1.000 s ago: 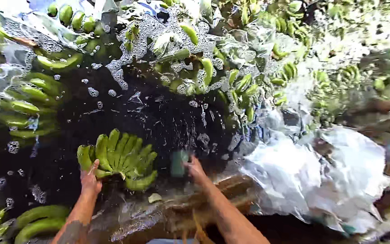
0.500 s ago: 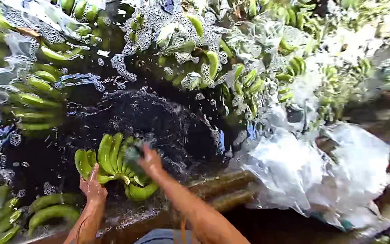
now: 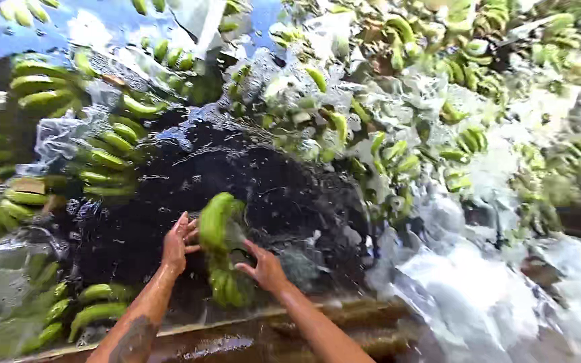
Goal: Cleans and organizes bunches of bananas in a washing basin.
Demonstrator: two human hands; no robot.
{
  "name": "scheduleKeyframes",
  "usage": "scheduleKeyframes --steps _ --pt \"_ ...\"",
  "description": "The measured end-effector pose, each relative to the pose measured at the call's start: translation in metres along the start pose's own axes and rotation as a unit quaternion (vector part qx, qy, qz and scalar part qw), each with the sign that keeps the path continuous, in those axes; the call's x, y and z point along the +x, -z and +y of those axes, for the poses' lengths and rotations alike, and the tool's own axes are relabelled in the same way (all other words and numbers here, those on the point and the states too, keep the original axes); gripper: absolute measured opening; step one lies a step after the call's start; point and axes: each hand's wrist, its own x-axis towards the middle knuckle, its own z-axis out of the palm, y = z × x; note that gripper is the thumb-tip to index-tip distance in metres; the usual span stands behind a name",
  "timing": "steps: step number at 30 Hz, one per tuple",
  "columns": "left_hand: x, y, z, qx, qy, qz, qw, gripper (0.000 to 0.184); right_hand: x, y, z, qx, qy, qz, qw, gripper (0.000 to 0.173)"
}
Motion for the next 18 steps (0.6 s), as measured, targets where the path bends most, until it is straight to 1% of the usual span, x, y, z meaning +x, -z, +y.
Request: scheduleKeyframes --steps 1,2,4,5,6,7,8,9,10,12,13,14,15,16,17,18 --pt "0.011 0.001 0.007 -0.045 -0.008 0.044 0.998 0.054 0.009 -0.009 -0.005 0.010 -0.040 -0.029 0.999 0.086" --pt "0.026 0.005 0.014 -0.093 -0.010 0.110 0.990 0.057 0.017 -0.018 -0.006 0.031 -0.081 -0.044 0.995 0.085" --pt "0.062 0.023 0.028 -0.172 0.008 0.238 0.956 0.072 0.032 -0.033 -0.004 0.111 -0.143 -0.043 0.983 0.072" --pt "0.080 0.035 0.035 -0.196 0.007 0.282 0.939 0.079 0.040 -0.039 -0.002 0.145 -0.171 -0.037 0.974 0.067" --pt "0.097 0.048 0.040 -0.212 -0.005 0.309 0.927 0.081 0.048 -0.044 0.000 0.150 -0.201 -0.042 0.967 0.064" --pt "0.114 0.061 0.045 -0.226 -0.029 0.320 0.920 0.078 0.055 -0.046 0.000 0.136 -0.222 -0.068 0.963 0.062" --pt "0.131 0.074 0.048 -0.241 -0.059 0.322 0.914 0.071 0.064 -0.050 0.004 0.123 -0.226 -0.091 0.962 0.057" --pt "0.146 0.087 0.052 -0.257 -0.088 0.310 0.911 0.065 0.075 -0.055 0.009 0.106 -0.220 -0.106 0.964 0.055" --pt "0.157 0.097 0.056 -0.257 -0.107 0.300 0.913 0.062 0.087 -0.059 0.018 0.074 -0.197 -0.107 0.972 0.054" --pt "0.162 0.105 0.064 -0.206 -0.096 0.297 0.928 0.066 0.096 -0.059 0.026 0.004 -0.143 -0.096 0.985 0.051" --pt "0.159 0.108 0.064 -0.180 -0.094 0.284 0.937 0.066 0.090 -0.045 0.009 -0.026 -0.155 -0.111 0.981 0.050" --pt "0.156 0.110 0.064 -0.164 -0.099 0.263 0.946 0.065 0.079 -0.022 -0.024 -0.033 -0.198 -0.124 0.972 0.049" --pt "0.155 0.109 0.065 -0.162 -0.106 0.246 0.950 0.062 0.070 0.010 -0.062 -0.016 -0.272 -0.172 0.947 0.050" --pt "0.152 0.106 0.066 -0.173 -0.115 0.227 0.951 0.057 0.059 0.028 -0.078 0.028 -0.309 -0.153 0.938 0.049" --pt "0.147 0.100 0.068 -0.196 -0.115 0.222 0.948 0.052 0.038 0.025 -0.064 0.087 -0.258 -0.042 0.961 0.046" --pt "0.144 0.093 0.069 -0.222 -0.114 0.219 0.943 0.048 0.023 0.000 -0.023 0.170 -0.122 0.171 0.963 0.041"
